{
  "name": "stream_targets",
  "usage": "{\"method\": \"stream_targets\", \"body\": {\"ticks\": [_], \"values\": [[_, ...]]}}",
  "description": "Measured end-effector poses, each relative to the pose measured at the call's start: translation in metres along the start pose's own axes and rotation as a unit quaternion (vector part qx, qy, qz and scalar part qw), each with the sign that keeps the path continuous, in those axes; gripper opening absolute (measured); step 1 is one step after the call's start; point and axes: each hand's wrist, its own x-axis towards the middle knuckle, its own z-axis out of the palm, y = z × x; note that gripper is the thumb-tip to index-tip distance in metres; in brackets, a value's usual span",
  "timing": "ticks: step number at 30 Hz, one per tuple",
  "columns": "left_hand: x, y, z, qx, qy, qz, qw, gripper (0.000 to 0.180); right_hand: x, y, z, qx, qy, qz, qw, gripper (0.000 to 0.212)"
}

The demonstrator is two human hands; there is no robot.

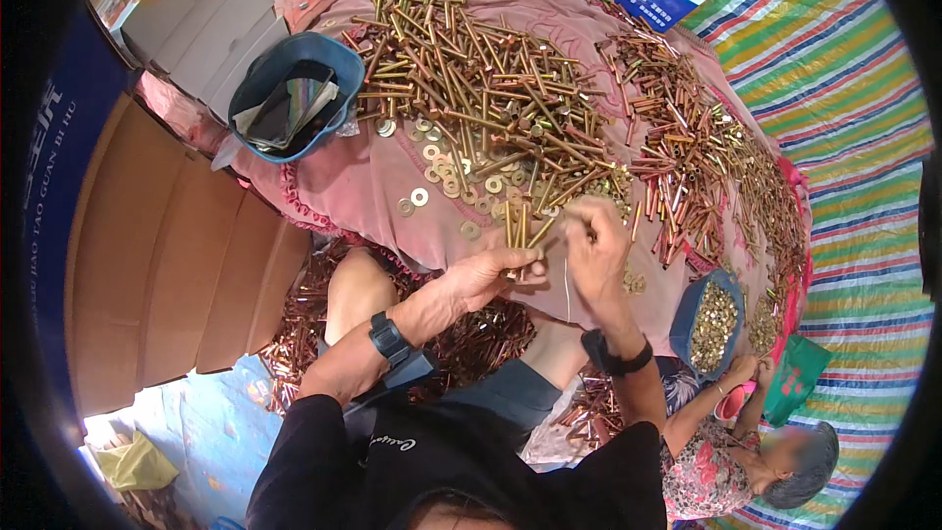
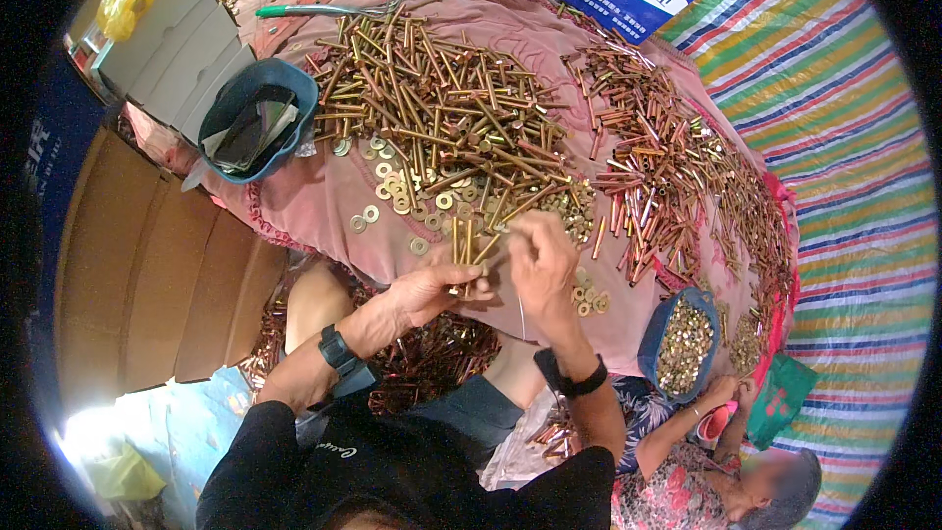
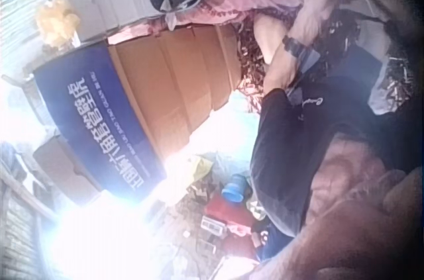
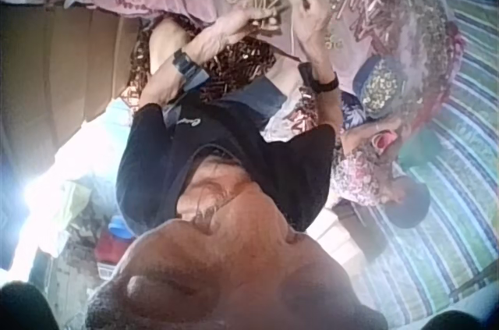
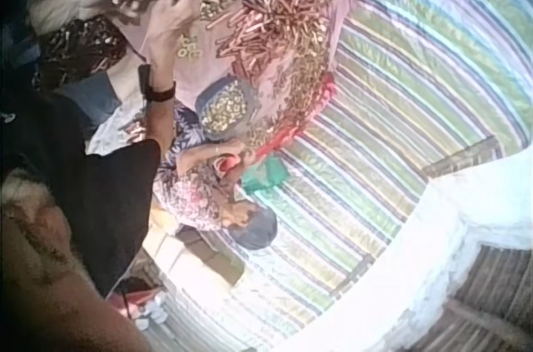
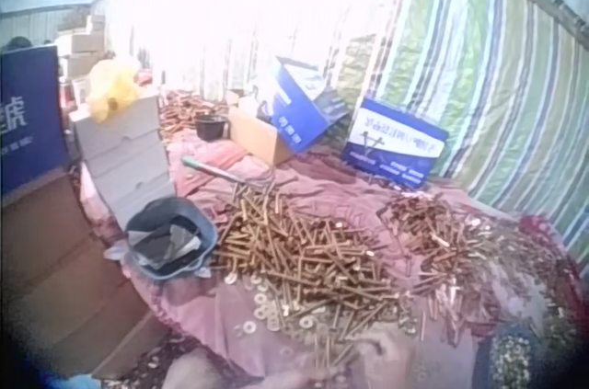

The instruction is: Assembling metal bolts by sliding washers and nuts onto them manually.

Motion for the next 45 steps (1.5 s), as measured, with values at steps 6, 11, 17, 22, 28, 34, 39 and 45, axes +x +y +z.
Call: {"method": "stream_targets", "body": {"ticks": [6,11,17,22,28,34,39,45], "values": [[0.002,-0.001,-0.005,0.002,0.050,0.005,0.999,0.020,0.038,0.044,-0.017,-0.194,-0.088,-0.038,0.976,0.022],[-0.005,0.012,0.005,0.011,0.075,0.022,0.997,0.024,0.054,0.057,-0.017,-0.334,-0.185,-0.124,0.916,0.016],[-0.006,0.014,-0.009,0.018,0.110,0.090,0.990,0.033,0.049,0.030,-0.016,-0.200,-0.186,-0.138,0.952,0.016],[-0.003,0.013,-0.009,-0.018,0.097,0.088,0.991,0.034,0.037,0.022,0.009,-0.150,-0.173,-0.084,0.970,0.019],[-0.006,0.017,-0.004,-0.029,0.110,0.085,0.990,0.028,0.041,0.021,0.029,-0.130,-0.140,0.192,0.963,0.035],[-0.003,0.015,-0.007,-0.041,0.096,0.110,0.988,0.026,0.047,0.025,0.026,-0.113,-0.139,0.200,0.963,0.033],[-0.001,0.018,-0.013,-0.037,0.083,0.140,0.986,0.027,0.047,0.031,0.035,0.101,-0.121,0.383,0.910,0.040],[0.000,0.018,-0.021,-0.035,0.126,0.177,0.976,0.040,0.064,0.007,0.047,-0.008,-0.124,0.344,0.931,0.050]]}}
